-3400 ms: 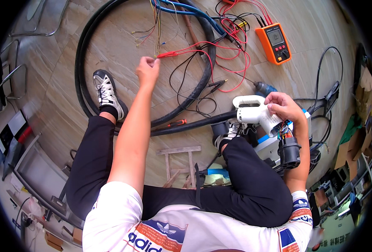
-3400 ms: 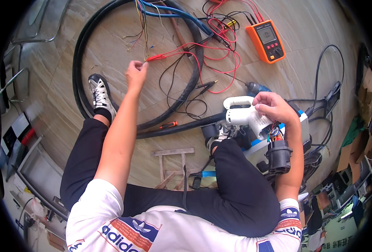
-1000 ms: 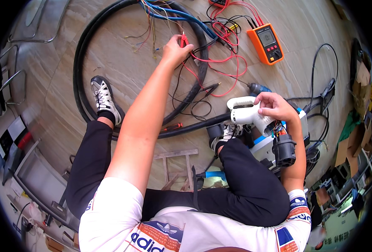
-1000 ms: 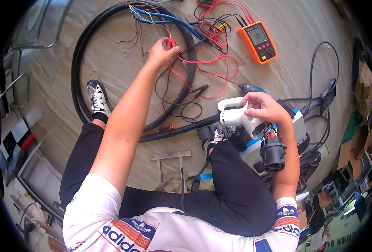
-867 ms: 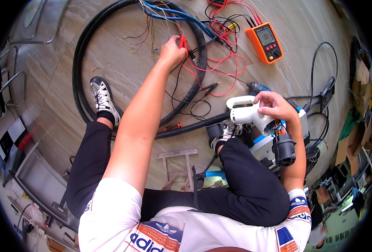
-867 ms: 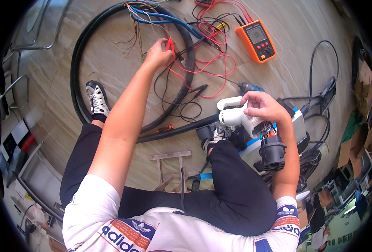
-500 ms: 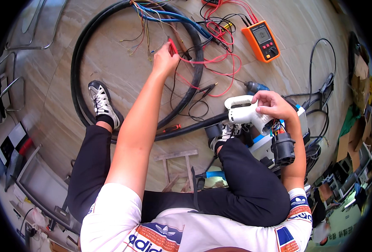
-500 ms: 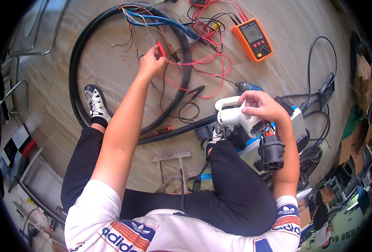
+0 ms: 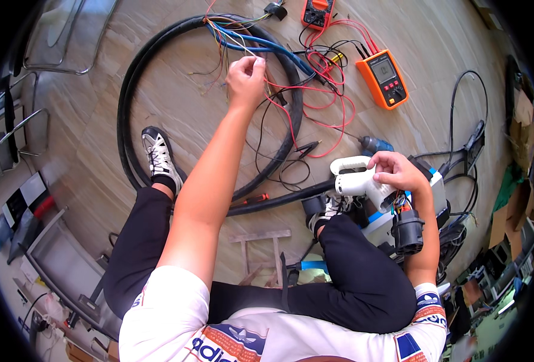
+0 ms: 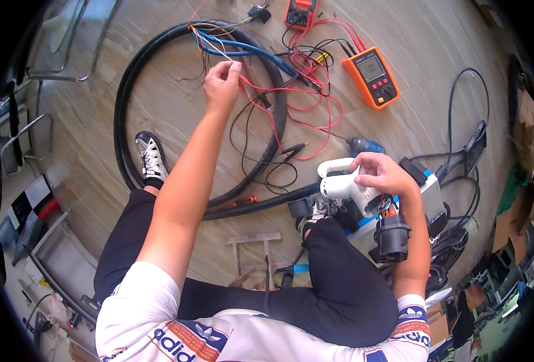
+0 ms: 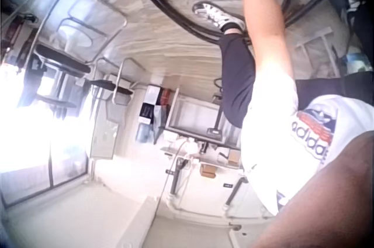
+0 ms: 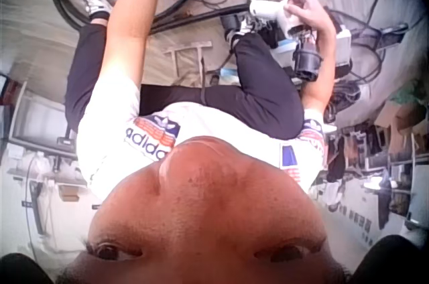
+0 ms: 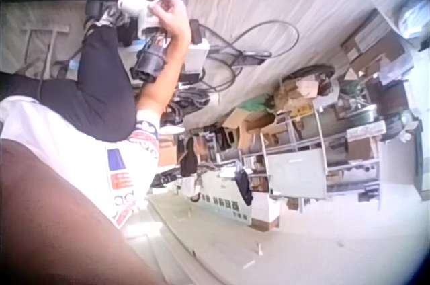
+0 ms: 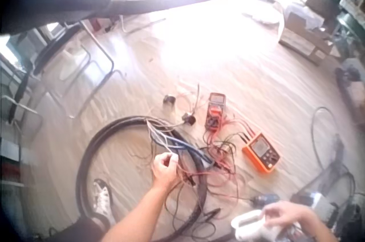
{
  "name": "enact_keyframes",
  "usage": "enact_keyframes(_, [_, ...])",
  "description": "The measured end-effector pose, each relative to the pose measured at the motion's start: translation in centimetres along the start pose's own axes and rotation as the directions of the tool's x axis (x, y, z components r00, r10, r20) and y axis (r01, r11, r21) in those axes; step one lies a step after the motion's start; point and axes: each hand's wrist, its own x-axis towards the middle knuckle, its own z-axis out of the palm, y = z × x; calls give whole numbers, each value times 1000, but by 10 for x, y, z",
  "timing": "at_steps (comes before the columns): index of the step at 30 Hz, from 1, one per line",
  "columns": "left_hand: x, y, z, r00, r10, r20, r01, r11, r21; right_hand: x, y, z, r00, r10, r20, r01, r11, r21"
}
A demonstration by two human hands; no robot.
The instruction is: The person holds a white charging connector housing and works with a bundle of colored wires, pulling and checking the wire ends. They use a multimeter to test electrical signals and interact with various red and black test leads.
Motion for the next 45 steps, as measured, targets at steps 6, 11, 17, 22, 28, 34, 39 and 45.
enact_keyframes(6, [65, 37, -50, 893, 438, 100, -445, 892, 74, 0, -1, 0, 1000, -6, 0, 6, 1000, 9])
enact_keyframes(11, [169, 55, -72, 866, 189, 463, -162, 982, -98, 1, -3, 1, 1000, -9, -8, 9, 999, 42])
enact_keyframes(17, [204, 64, -25, 754, -17, 657, -108, 983, 149, 0, 4, -1, 1000, -11, -1, 11, 998, 57])
enact_keyframes(22, [216, 54, 10, 719, -213, 661, 3, 953, 303, 1, 1, -4, 1000, 6, 0, -6, 996, 85])
enact_keyframes(28, [236, 54, 37, 731, -134, 669, -191, 901, 390, 0, 5, -5, 1000, 5, -10, -4, 994, 109])
enact_keyframes(34, [235, 19, 58, 745, 134, 653, -624, 485, 612, 5, 11, -4, 999, -34, -10, 35, 984, 172])
enact_keyframes(39, [223, 18, 77, 735, 140, 664, -649, 433, 626, 1, 15, -5, 1000, -27, -14, 29, 980, 195])
enact_keyframes(45, [227, 17, 75, 718, 176, 674, -681, 382, 625, -1, 12, -10, 1000, -14, 13, 11, 985, 174])
